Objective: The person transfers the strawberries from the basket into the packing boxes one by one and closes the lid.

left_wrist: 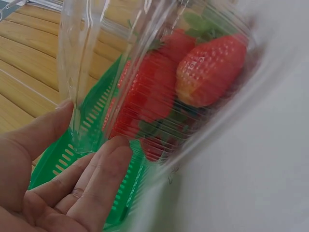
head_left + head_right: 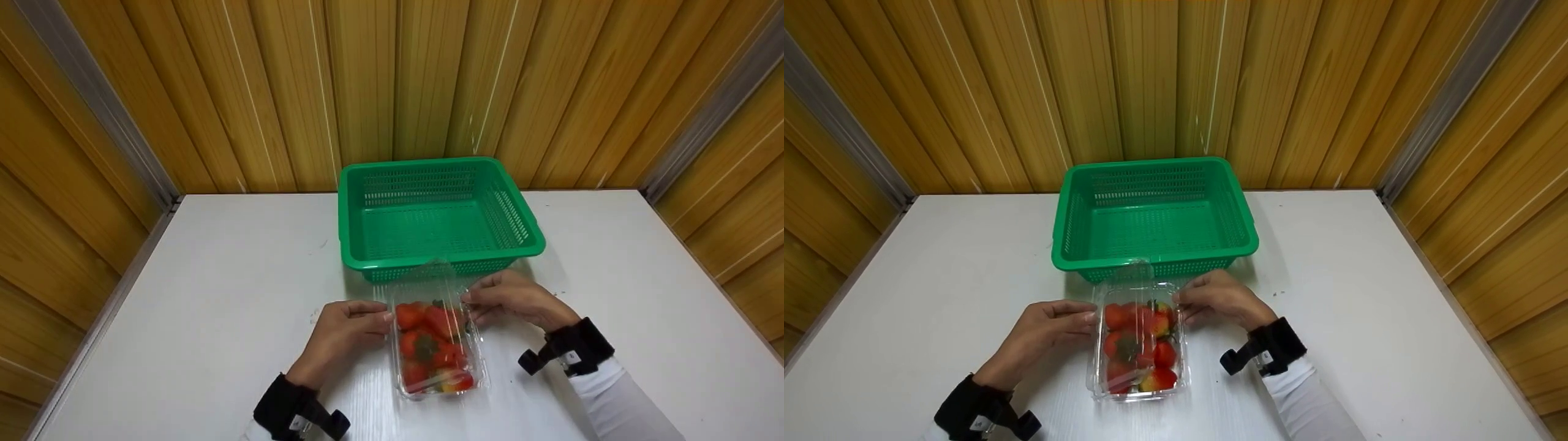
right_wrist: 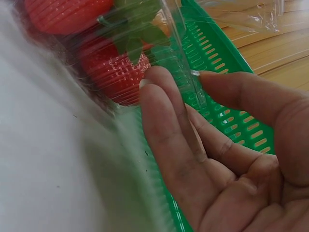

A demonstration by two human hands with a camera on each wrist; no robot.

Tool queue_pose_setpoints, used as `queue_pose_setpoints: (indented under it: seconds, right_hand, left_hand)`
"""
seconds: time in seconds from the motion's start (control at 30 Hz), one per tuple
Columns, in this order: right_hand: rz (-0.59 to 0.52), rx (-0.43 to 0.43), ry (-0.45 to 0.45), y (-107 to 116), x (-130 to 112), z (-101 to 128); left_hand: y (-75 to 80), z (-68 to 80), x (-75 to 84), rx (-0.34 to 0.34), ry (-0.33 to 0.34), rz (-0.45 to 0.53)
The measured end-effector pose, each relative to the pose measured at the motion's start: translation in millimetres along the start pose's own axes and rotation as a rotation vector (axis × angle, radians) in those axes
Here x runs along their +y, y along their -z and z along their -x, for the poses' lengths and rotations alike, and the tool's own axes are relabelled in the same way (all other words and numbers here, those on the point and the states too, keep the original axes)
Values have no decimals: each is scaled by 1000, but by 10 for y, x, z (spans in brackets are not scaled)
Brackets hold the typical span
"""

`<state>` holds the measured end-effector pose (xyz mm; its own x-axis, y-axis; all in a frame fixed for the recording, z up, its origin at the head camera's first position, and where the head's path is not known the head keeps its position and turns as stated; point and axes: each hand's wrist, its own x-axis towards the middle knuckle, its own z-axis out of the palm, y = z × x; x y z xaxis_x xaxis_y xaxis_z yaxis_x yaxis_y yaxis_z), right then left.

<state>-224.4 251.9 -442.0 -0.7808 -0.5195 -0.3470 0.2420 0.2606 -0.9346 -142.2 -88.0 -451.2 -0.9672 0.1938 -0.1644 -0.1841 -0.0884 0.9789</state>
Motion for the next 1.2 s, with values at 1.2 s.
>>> queue_pose_setpoints:
  seconds: [1.2]
  right_hand:
    - [-134, -46, 25, -8, 24, -70]
  left_hand:
    - [-23, 18, -1, -9, 22, -31]
